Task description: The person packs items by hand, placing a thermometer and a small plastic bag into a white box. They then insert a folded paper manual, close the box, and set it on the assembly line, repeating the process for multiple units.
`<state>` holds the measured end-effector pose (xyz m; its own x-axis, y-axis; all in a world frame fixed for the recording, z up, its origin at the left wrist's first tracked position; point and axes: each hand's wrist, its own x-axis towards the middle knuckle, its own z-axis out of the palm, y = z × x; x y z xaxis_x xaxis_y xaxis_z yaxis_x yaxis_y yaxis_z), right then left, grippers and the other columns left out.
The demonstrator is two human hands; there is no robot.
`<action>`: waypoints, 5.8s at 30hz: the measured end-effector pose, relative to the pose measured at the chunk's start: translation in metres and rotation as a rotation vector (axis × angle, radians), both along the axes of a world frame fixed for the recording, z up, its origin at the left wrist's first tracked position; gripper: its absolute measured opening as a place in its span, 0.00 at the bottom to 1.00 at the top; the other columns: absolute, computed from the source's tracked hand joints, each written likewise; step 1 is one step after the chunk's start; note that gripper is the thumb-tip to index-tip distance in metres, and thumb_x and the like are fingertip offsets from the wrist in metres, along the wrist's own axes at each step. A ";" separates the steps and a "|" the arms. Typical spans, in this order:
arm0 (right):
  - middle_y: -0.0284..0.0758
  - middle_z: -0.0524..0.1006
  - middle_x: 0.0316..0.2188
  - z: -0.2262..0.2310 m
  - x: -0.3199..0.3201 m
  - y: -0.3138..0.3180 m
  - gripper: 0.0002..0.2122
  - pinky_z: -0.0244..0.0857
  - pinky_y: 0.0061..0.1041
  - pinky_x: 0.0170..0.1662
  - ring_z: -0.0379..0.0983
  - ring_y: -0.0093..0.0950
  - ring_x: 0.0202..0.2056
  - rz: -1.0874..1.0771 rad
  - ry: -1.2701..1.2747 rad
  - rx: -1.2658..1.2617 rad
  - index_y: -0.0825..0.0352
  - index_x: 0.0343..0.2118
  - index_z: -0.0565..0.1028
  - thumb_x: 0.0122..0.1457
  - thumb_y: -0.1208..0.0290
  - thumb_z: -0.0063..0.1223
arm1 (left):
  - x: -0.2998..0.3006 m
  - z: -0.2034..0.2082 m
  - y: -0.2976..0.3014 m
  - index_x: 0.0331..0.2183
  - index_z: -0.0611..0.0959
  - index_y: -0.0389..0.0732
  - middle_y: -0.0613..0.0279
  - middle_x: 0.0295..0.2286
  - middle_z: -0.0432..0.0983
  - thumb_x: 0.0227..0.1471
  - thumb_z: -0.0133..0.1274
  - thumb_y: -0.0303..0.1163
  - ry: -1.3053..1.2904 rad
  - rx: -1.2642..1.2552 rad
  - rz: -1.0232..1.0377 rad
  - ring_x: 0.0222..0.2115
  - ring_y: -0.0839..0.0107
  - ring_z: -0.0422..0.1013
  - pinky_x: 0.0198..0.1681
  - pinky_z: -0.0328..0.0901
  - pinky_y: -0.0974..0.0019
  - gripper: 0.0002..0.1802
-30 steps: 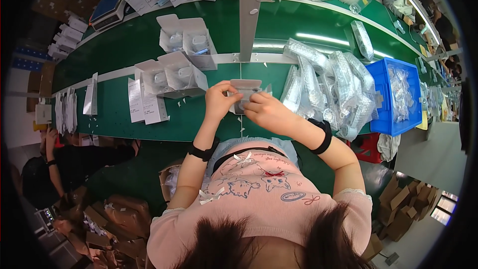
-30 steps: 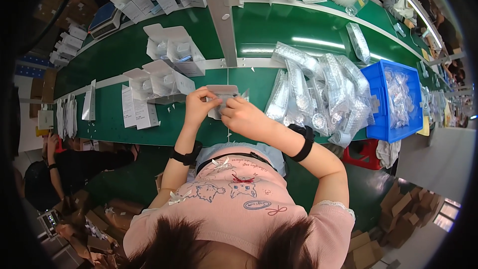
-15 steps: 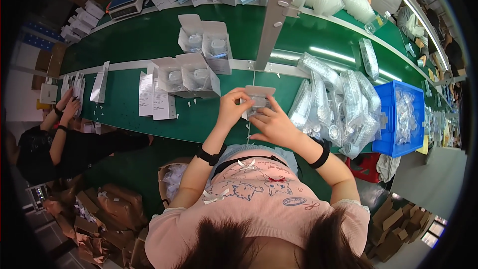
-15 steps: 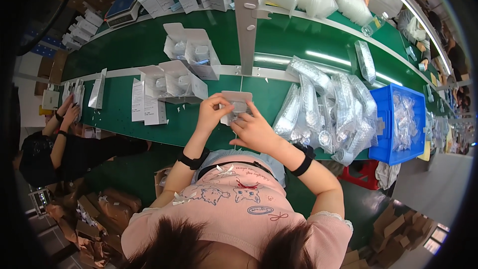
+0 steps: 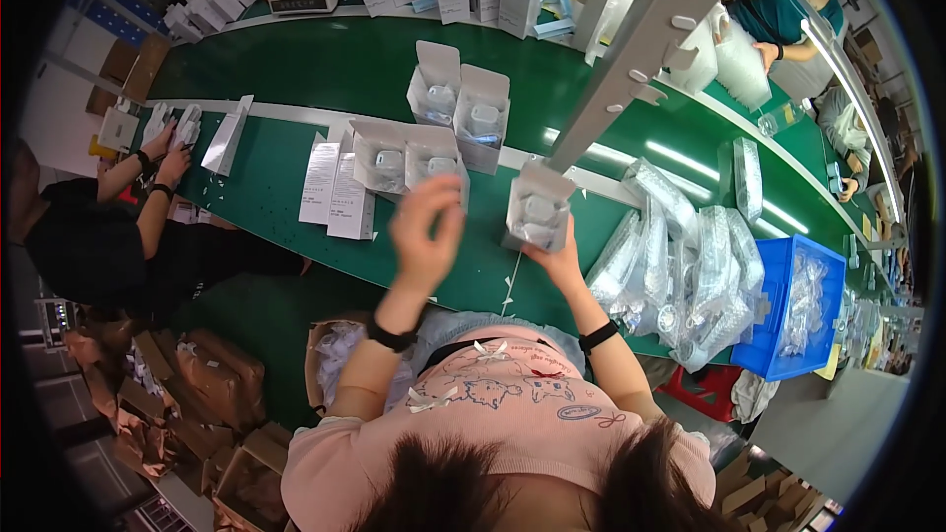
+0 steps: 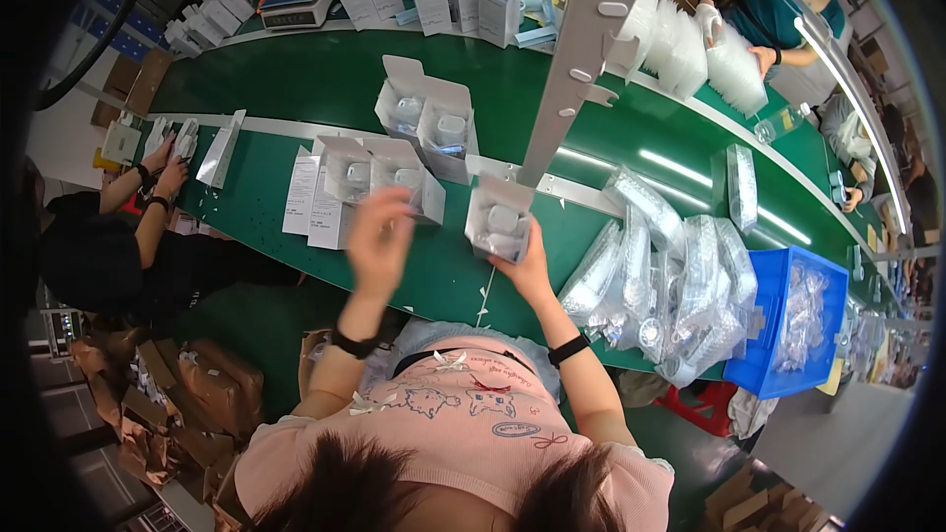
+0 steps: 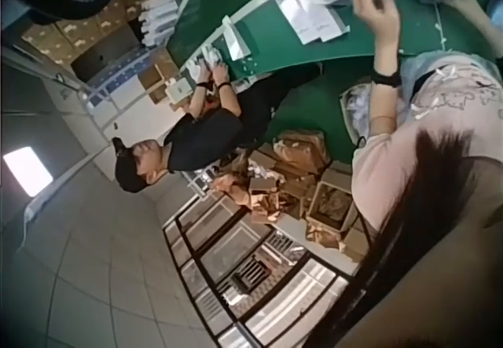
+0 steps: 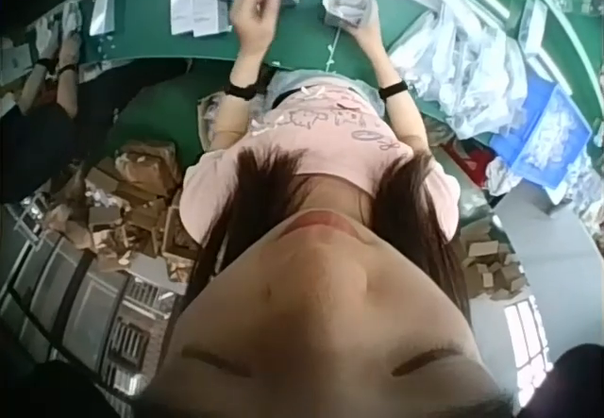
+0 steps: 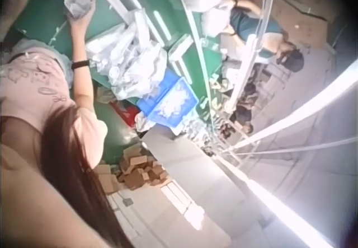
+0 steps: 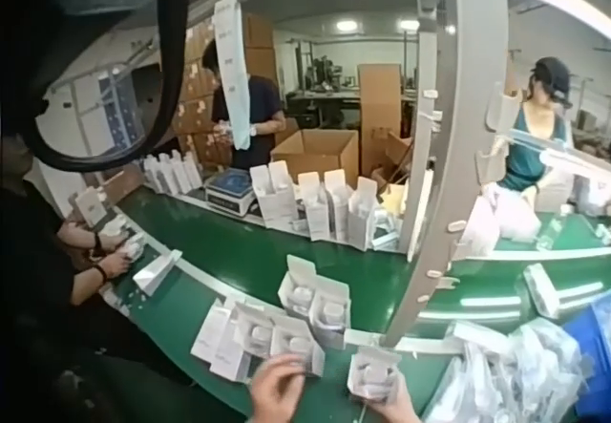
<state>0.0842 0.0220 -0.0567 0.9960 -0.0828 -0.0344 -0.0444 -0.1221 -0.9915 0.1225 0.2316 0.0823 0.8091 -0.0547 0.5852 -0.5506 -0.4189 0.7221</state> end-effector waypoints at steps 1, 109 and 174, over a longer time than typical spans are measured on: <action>0.39 0.61 0.46 0.001 0.007 0.002 0.41 0.53 0.28 0.51 0.58 0.35 0.48 -0.045 0.007 0.056 0.68 0.51 0.51 0.31 0.79 0.62 | 0.011 0.008 0.021 0.27 0.74 0.35 0.56 0.33 0.72 0.42 0.49 0.22 -0.001 -0.081 0.110 0.35 0.64 0.68 0.39 0.62 0.67 0.04; 0.46 0.54 0.50 0.107 -0.012 -0.060 0.29 0.43 0.40 0.54 0.48 0.44 0.52 -0.744 -0.472 -0.694 0.64 0.47 0.59 0.40 0.68 0.59 | -0.029 -0.108 -0.150 0.35 0.53 0.43 0.42 0.46 0.54 0.28 0.65 0.27 0.078 -0.057 -0.478 0.43 0.56 0.60 0.41 0.60 0.61 0.38; 0.32 0.73 0.37 0.110 -0.035 -0.076 0.12 0.67 0.27 0.31 0.72 0.32 0.33 0.305 -0.404 -0.802 0.64 0.29 0.74 0.40 0.83 0.44 | -0.038 -0.098 -0.086 0.35 0.79 0.48 0.48 0.45 0.57 0.31 0.48 0.15 0.153 -0.048 -0.394 0.48 0.52 0.56 0.50 0.53 0.60 0.24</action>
